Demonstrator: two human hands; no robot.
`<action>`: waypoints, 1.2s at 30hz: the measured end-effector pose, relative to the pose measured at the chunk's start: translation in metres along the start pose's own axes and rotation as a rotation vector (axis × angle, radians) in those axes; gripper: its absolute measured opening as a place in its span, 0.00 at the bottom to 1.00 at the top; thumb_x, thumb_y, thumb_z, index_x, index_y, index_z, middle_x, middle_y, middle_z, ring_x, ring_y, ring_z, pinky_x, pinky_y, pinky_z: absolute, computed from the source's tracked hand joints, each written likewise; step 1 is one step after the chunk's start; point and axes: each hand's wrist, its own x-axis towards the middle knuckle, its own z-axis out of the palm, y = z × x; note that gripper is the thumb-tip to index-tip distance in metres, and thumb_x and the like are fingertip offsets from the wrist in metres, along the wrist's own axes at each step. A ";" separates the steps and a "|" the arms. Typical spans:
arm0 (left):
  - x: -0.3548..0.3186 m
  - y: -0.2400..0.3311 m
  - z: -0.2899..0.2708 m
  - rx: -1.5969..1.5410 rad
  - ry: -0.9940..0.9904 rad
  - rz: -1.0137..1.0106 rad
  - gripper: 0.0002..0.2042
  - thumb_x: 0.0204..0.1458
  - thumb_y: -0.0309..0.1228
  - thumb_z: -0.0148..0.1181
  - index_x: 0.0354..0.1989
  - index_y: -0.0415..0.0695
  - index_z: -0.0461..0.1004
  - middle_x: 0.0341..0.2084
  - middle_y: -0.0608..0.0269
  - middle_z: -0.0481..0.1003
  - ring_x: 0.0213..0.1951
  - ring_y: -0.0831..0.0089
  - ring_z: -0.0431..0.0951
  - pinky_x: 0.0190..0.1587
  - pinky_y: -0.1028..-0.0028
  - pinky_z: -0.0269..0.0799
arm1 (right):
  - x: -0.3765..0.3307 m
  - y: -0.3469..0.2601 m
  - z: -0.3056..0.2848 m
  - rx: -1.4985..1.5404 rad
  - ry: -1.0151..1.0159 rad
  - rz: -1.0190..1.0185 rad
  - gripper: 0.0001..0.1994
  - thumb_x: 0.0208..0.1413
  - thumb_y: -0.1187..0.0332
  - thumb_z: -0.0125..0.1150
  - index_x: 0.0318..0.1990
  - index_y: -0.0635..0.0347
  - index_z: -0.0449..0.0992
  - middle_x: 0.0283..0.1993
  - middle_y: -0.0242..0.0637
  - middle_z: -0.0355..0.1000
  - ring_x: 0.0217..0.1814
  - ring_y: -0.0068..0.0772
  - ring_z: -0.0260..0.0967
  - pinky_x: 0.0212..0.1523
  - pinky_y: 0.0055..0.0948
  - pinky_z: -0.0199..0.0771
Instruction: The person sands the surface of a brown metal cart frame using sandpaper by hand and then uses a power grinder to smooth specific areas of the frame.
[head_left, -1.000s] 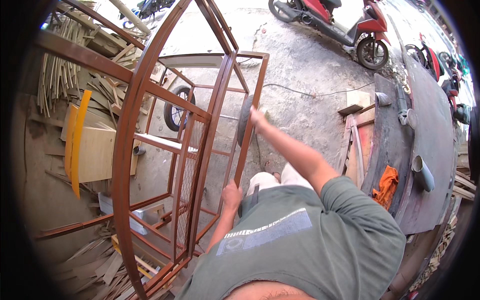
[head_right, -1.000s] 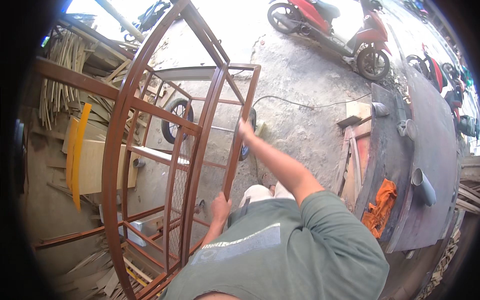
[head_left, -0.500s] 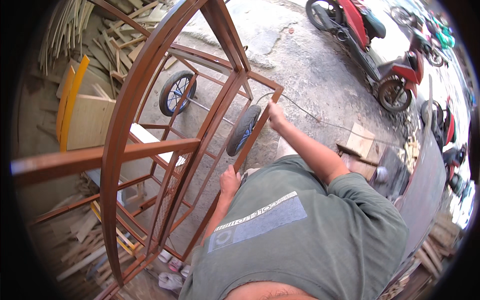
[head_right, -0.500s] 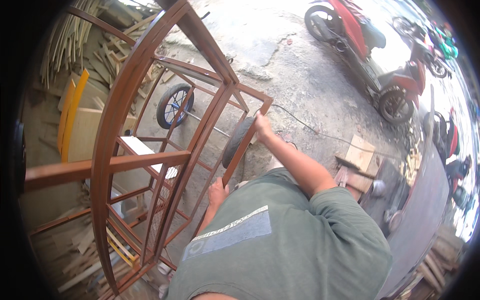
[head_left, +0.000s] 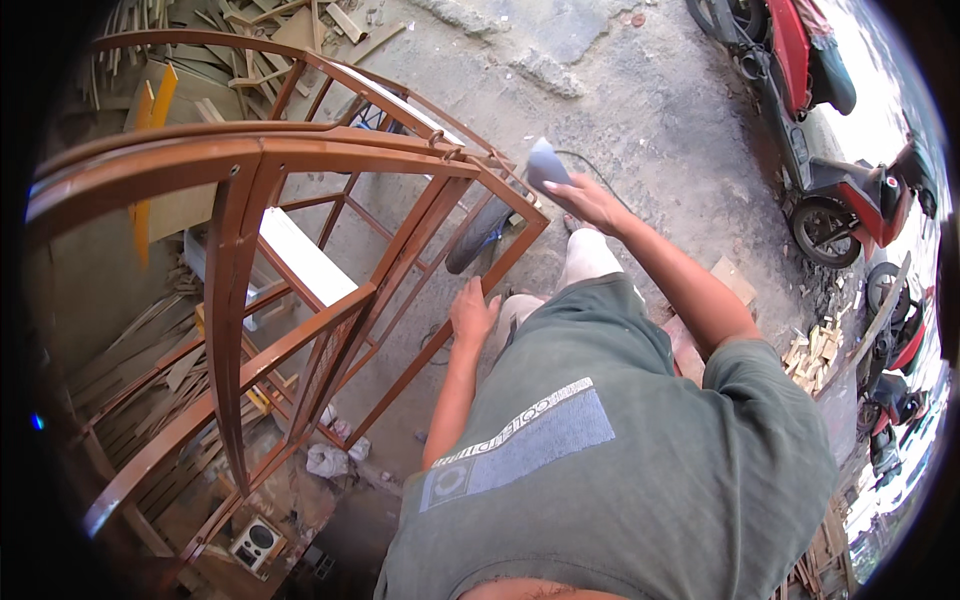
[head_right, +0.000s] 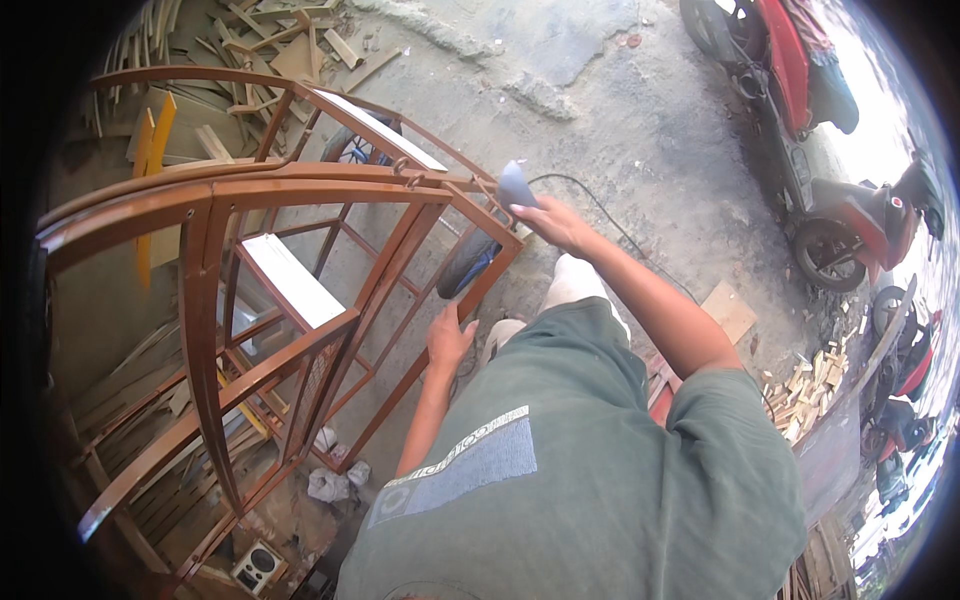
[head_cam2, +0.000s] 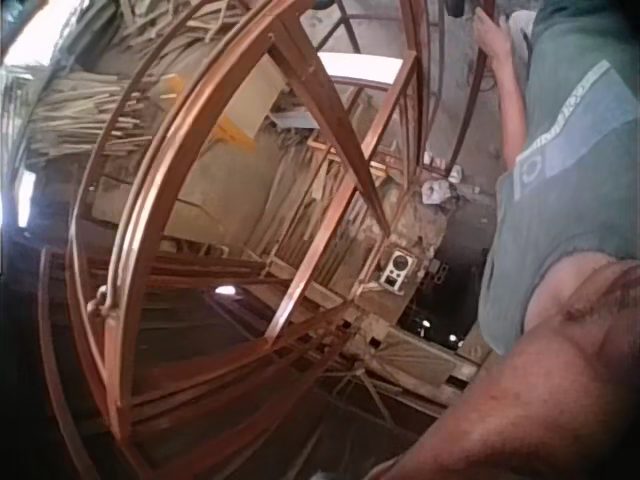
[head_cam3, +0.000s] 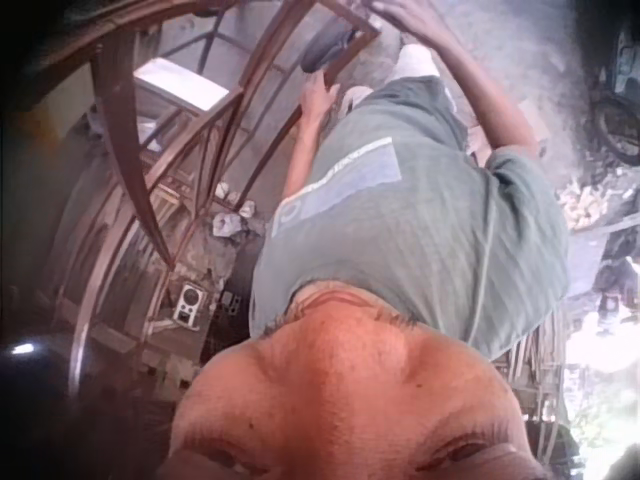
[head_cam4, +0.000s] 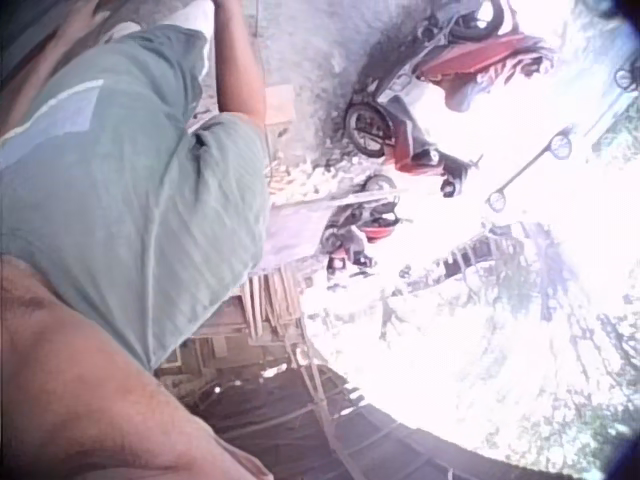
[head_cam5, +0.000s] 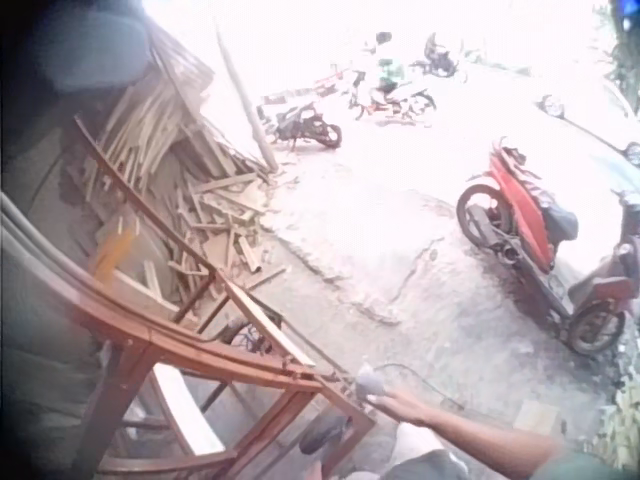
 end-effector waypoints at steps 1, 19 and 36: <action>0.000 0.001 0.001 0.016 -0.024 -0.003 0.28 0.47 0.35 0.70 0.55 0.35 0.67 0.47 0.44 0.76 0.51 0.47 0.75 0.52 0.55 0.71 | 0.012 -0.008 0.006 0.047 -0.043 0.120 0.30 0.65 0.49 0.54 0.60 0.69 0.70 0.55 0.44 0.73 0.55 0.33 0.68 0.56 0.32 0.66; 0.015 0.031 0.005 -0.039 -0.002 -0.075 0.21 0.53 0.28 0.62 0.55 0.36 0.68 0.46 0.43 0.75 0.49 0.44 0.74 0.52 0.54 0.71 | 0.173 -0.045 0.079 0.748 -0.002 0.330 0.25 0.68 0.53 0.50 0.59 0.69 0.66 0.58 0.49 0.70 0.57 0.40 0.70 0.59 0.40 0.69; -0.049 0.015 0.020 -1.828 -0.158 -0.803 0.50 0.56 0.63 0.55 0.71 0.31 0.44 0.67 0.38 0.57 0.67 0.51 0.61 0.66 0.55 0.60 | -0.004 0.034 0.034 -0.177 -0.117 0.206 0.24 0.61 0.63 0.53 0.59 0.72 0.65 0.57 0.57 0.70 0.58 0.43 0.67 0.60 0.38 0.64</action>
